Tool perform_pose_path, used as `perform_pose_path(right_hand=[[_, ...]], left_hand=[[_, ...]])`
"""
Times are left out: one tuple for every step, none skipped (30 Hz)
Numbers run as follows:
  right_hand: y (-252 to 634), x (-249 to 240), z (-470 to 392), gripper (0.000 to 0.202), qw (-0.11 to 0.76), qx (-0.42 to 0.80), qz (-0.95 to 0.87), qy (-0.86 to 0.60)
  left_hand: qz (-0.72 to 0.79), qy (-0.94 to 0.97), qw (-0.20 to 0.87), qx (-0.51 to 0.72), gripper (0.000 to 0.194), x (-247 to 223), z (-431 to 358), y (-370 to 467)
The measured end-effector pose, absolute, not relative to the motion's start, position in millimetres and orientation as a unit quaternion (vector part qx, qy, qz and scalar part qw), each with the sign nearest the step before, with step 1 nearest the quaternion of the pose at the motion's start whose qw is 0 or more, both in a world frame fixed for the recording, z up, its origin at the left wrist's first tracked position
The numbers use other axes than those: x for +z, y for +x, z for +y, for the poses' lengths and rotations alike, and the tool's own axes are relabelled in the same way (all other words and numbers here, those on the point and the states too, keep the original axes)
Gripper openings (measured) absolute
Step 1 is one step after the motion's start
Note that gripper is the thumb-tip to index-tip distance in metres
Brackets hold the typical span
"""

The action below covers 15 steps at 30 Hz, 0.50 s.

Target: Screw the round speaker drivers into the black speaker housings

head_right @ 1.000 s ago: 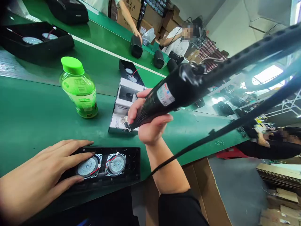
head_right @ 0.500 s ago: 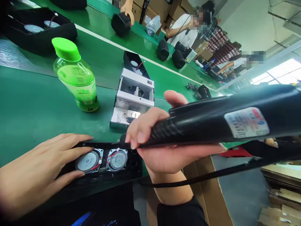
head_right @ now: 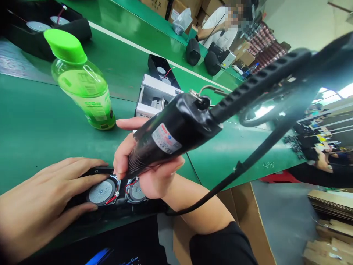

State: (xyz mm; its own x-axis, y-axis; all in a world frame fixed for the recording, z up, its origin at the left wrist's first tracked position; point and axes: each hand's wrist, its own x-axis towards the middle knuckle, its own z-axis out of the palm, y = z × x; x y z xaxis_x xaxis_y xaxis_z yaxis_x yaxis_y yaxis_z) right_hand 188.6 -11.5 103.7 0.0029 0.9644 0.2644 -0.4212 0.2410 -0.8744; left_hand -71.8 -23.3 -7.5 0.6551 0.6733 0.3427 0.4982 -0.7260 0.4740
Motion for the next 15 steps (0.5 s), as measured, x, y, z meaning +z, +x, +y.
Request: perform_pose_path(right_hand=[[189.0, 103.7, -11.5, 0.073, 0.639, 0.534, -0.462, -0.306], [189.2, 103.5, -11.4, 0.074, 0.635, 0.528, -0.468, -0.316], [189.2, 102.8, -11.1, 0.073, 0.629, 0.526, -0.473, -0.324], [188.8, 101.7, -10.8, 0.072, 0.622, 0.526, -0.477, -0.331], [188.1, 100.0, -10.3, 0.07, 0.617, 0.527, -0.478, -0.336], [186.8, 97.6, -9.7, 0.068, 0.612, 0.529, -0.478, -0.341], [185.2, 94.7, -9.0, 0.065, 0.614, 0.529, -0.479, -0.337], [183.3, 91.3, -8.4, 0.063, 0.624, 0.525, -0.479, -0.326], [181.4, 87.6, -7.8, 0.062, 0.635, 0.52, -0.48, -0.309], [179.7, 84.1, -7.4, 0.061, 0.644, 0.516, -0.483, -0.293], [178.5, 80.8, -7.4, 0.06, 0.649, 0.514, -0.488, -0.277], [178.0, 78.2, -7.6, 0.058, 0.651, 0.512, -0.494, -0.264], [178.3, 76.2, -8.0, 0.057, 0.649, 0.511, -0.5, -0.259], [179.2, 74.7, -8.4, 0.055, 0.644, 0.511, -0.507, -0.258], [180.6, 73.5, -8.6, 0.056, 0.639, 0.509, -0.515, -0.261]], left_hand=[[0.329, 0.893, 0.174, 0.255, 0.034, -7.8, -23.7, -71.5], [0.329, 0.891, 0.176, 0.257, 0.034, -8.0, -24.2, -71.3], [0.331, 0.889, 0.179, 0.26, 0.033, -8.1, -24.9, -71.2], [0.333, 0.887, 0.183, 0.261, 0.033, -8.1, -25.7, -71.1], [0.337, 0.885, 0.189, 0.26, 0.033, -7.8, -26.5, -71.1], [0.34, 0.883, 0.196, 0.258, 0.032, -7.4, -27.3, -71.2], [0.344, 0.881, 0.202, 0.254, 0.033, -6.8, -27.8, -71.3], [0.347, 0.879, 0.207, 0.252, 0.033, -6.2, -28.0, -71.3], [0.348, 0.878, 0.211, 0.251, 0.033, -5.7, -28.0, -71.2], [0.347, 0.878, 0.21, 0.254, 0.033, -5.2, -27.7, -71.0], [0.345, 0.878, 0.208, 0.258, 0.033, -4.9, -27.3, -70.7], [0.343, 0.879, 0.204, 0.263, 0.033, -4.6, -26.8, -70.1], [0.341, 0.879, 0.2, 0.269, 0.032, -4.3, -26.3, -69.3], [0.338, 0.878, 0.198, 0.274, 0.032, -4.0, -25.8, -68.3], [0.335, 0.878, 0.199, 0.277, 0.032, -3.5, -25.1, -67.2]])
